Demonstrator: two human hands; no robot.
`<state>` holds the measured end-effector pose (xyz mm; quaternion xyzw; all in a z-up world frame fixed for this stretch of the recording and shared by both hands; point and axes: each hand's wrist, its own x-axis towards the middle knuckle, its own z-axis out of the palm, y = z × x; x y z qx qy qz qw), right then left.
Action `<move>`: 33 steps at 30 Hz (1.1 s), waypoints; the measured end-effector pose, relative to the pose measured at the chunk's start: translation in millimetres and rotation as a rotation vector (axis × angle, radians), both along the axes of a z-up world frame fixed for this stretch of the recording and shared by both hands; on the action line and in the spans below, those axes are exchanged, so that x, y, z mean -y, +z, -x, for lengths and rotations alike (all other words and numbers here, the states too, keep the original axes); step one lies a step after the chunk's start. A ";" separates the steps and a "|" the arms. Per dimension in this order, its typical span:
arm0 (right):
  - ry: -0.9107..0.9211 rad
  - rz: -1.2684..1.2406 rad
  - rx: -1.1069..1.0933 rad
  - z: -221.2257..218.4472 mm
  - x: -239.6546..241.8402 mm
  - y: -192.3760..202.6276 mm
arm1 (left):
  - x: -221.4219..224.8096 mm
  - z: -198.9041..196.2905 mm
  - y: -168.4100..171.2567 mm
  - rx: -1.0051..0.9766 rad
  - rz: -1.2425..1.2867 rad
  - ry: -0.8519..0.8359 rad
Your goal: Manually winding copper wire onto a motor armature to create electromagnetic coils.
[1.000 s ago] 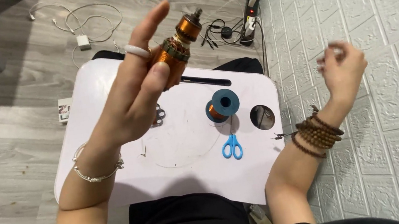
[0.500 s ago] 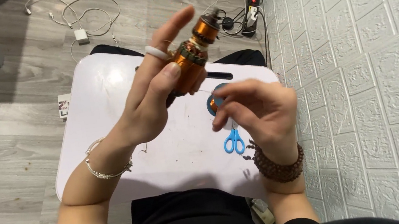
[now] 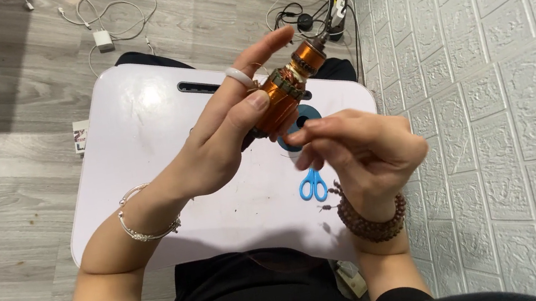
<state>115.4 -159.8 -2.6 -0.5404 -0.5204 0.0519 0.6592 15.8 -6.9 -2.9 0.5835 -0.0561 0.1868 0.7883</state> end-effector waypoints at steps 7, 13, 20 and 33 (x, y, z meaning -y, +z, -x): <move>-0.264 -0.081 0.216 -7.2 -3.7 -5.3 | 2.9 -12.6 -12.9 -0.031 0.126 -0.163; -0.281 -0.138 0.400 -21.2 -8.4 -10.1 | 3.8 -18.4 -21.3 -0.129 0.340 -0.164; -0.336 -0.070 0.435 -21.2 -10.3 -5.7 | 6.4 -20.8 -25.3 -0.106 0.381 -0.230; -0.195 0.016 0.287 -20.2 -8.6 2.4 | 6.4 -20.1 -14.3 -0.195 0.426 -0.316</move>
